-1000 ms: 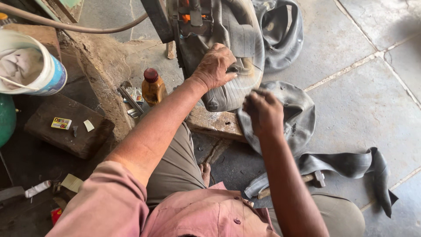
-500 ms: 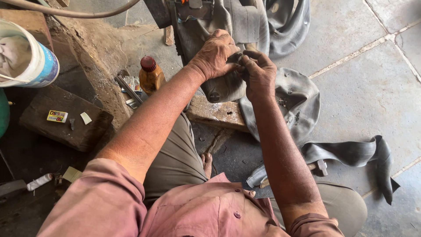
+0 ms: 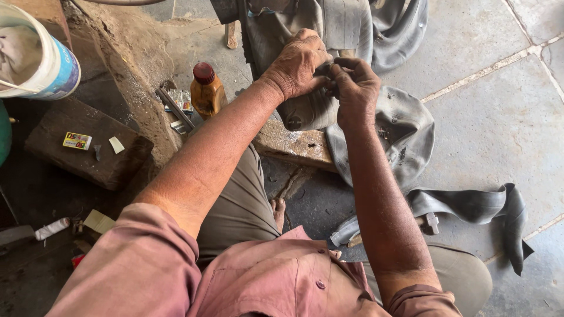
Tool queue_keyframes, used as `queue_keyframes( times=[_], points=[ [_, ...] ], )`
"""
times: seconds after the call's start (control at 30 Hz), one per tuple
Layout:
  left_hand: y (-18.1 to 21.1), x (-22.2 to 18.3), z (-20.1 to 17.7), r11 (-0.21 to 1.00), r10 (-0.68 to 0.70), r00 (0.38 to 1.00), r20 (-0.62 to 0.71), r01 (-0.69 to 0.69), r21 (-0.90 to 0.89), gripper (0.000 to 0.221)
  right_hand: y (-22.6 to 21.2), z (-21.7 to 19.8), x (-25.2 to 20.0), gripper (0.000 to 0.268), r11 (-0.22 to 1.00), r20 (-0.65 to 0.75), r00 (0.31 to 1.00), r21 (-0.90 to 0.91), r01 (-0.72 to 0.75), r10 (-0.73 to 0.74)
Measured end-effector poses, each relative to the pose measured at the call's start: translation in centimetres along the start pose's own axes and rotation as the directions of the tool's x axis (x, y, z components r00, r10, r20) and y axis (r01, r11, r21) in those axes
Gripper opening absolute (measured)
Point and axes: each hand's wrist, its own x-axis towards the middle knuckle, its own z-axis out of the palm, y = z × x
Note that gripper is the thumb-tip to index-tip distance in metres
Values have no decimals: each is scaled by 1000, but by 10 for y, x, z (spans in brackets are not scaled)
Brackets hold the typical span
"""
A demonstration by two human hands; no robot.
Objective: The person performs an inner tube repair by applying heat and pressure to a patch on a large rubber tube, then cleans and organizes small mechanical components inside a metal box.
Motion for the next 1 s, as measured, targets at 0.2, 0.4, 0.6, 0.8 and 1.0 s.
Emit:
queue_keyframes(
  times=[0.2,0.4,0.6,0.8,1.0],
  points=[
    [-1,1,2,1000,-11,1000,22,11,7,45,-3,3,3,16,989,2,999,-141,44,-44],
    [-5,0,5,999,24,1000,-3,-24,26,41,-3,2,-2,20,958,45,993,-264,116,-108],
    [-7,0,7,998,36,999,-4,-36,53,44,2,-2,1,14,916,46,988,-370,153,-146],
    [-3,0,0,998,21,999,34,-23,52,50,-2,-11,5,24,993,-34,993,-39,-114,113],
    [3,-4,1,992,75,993,-88,-65,106,65,-7,-39,-11,36,788,71,944,532,-309,322]
  ],
)
